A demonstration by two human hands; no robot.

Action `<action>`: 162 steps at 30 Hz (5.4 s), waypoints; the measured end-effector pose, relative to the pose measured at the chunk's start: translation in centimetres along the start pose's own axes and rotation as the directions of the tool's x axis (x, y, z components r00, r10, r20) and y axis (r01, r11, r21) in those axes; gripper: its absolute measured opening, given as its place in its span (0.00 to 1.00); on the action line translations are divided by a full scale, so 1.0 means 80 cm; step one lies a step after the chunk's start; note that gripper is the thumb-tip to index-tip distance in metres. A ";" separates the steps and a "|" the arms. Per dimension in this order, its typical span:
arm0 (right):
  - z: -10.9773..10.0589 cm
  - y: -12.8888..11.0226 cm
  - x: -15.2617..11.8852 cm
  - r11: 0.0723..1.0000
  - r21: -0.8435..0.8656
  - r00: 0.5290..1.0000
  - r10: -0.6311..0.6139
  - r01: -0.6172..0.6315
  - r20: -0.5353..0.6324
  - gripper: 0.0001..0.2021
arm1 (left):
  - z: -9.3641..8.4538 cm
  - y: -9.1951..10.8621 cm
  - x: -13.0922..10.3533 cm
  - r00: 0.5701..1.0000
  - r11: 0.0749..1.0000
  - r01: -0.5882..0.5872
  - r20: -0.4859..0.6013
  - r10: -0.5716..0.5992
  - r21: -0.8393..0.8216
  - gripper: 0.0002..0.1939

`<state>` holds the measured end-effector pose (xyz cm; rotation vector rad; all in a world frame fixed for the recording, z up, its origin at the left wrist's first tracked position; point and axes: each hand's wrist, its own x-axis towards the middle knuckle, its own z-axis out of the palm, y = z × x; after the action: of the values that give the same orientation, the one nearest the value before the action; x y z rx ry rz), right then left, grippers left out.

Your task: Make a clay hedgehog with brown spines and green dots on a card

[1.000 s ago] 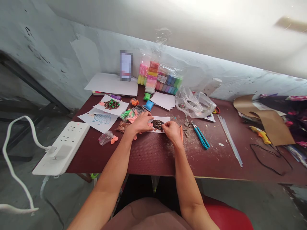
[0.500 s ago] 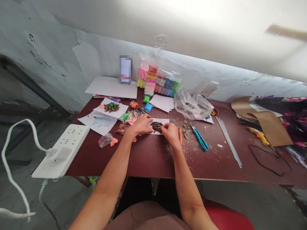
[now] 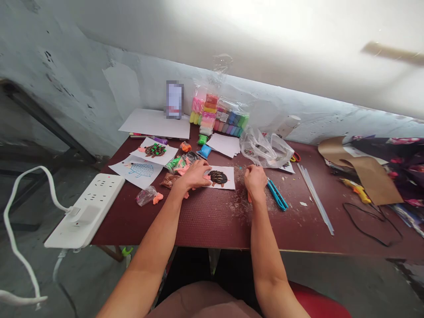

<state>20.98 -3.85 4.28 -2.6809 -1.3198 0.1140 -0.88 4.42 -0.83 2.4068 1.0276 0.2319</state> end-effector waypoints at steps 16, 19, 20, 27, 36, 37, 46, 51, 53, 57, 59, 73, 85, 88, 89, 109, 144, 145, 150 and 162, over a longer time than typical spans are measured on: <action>0.017 0.028 0.034 0.994 -0.086 0.997 0.076 -0.073 0.024 0.19 | -0.001 0.001 0.000 1.000 1.000 0.010 0.009 -0.010 0.007 0.28; 0.017 0.028 0.034 0.994 -0.071 0.996 0.081 -0.078 0.030 0.18 | -0.001 0.001 -0.001 1.000 1.000 0.010 0.008 -0.010 0.009 0.27; 0.017 0.028 0.035 0.995 -0.068 0.996 0.079 -0.077 0.031 0.18 | -0.001 0.000 -0.001 1.000 1.000 0.008 0.009 -0.008 0.008 0.27; 0.022 0.029 0.044 0.995 -0.098 0.998 0.040 -0.036 0.039 0.19 | -0.002 0.001 -0.001 1.000 1.000 0.013 0.018 -0.013 0.004 0.28; 0.026 0.022 0.037 0.983 0.161 0.994 -0.071 0.083 -0.079 0.16 | -0.005 0.004 -0.002 0.999 0.999 0.033 0.033 -0.033 -0.002 0.29; 0.029 0.019 0.035 0.966 0.228 0.991 -0.110 0.124 -0.077 0.14 | -0.004 0.004 -0.002 0.999 0.999 0.032 0.031 -0.032 -0.007 0.29; 0.058 0.008 0.021 0.659 0.724 0.952 -0.305 0.206 0.006 0.09 | -0.001 0.001 -0.001 1.000 1.000 0.011 0.005 -0.010 -0.025 0.28; 0.055 0.009 0.017 0.699 0.689 0.948 -0.314 0.193 0.054 0.08 | -0.003 0.002 -0.003 1.000 0.999 0.012 -0.002 -0.012 -0.033 0.28; 0.052 0.007 0.015 0.742 0.644 0.952 -0.298 0.187 0.066 0.09 | -0.003 0.003 -0.004 1.000 0.999 0.007 -0.006 -0.007 -0.034 0.27; 0.047 -0.001 0.008 0.817 0.545 0.956 -0.278 0.185 0.092 0.09 | -0.002 0.002 -0.004 1.000 1.000 0.005 -0.009 -0.005 -0.029 0.26; 0.044 -0.004 0.005 0.855 0.484 0.959 -0.266 0.186 0.101 0.08 | -0.002 0.001 -0.003 1.000 1.000 0.007 -0.004 -0.007 -0.028 0.26; 0.031 -0.023 -0.012 0.941 0.253 0.950 -0.271 0.226 0.156 0.13 | -0.002 0.002 -0.003 1.000 1.000 0.011 0.001 -0.011 -0.023 0.27; 0.023 -0.040 -0.017 0.960 0.188 0.949 -0.244 0.207 0.200 0.13 | -0.004 0.003 -0.004 1.000 0.999 -0.002 0.000 0.002 -0.038 0.25; 0.028 -0.041 -0.014 0.962 0.180 0.952 -0.239 0.205 0.190 0.13 | -0.004 0.003 -0.004 1.000 0.999 -0.003 0.000 0.003 -0.039 0.25; 0.028 -0.042 -0.013 0.963 0.176 0.952 -0.238 0.206 0.190 0.13 | -0.004 0.003 -0.004 1.000 0.999 0.000 0.001 0.000 -0.037 0.25; 0.024 -0.045 -0.019 0.965 0.196 0.958 -0.214 0.177 0.191 0.12 | -0.003 0.003 -0.003 1.000 0.999 0.005 -0.011 -0.005 -0.035 0.26; 0.019 0.026 0.030 0.987 0.012 0.987 0.161 -0.162 0.020 0.19 | -0.004 0.003 -0.003 1.000 1.000 -0.001 0.005 0.001 -0.025 0.25; 0.020 0.026 0.031 0.987 0.012 0.987 0.157 -0.158 0.024 0.18 | -0.004 0.003 -0.003 1.000 1.000 0.000 0.006 0.000 -0.025 0.25; 0.030 0.030 0.035 0.993 0.055 0.994 0.106 -0.105 -0.015 0.16 | -0.003 0.003 -0.004 1.000 1.000 0.003 0.016 -0.003 -0.017 0.26; 0.060 0.028 0.026 0.654 0.731 0.974 -0.215 0.194 -0.066 0.10 | -0.005 0.004 -0.004 1.000 1.000 0.017 0.019 -0.017 -0.024 0.27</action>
<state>23.36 -3.05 -0.85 -1.8324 -1.2161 0.5348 -1.00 4.17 -0.33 2.3730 1.0304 0.2141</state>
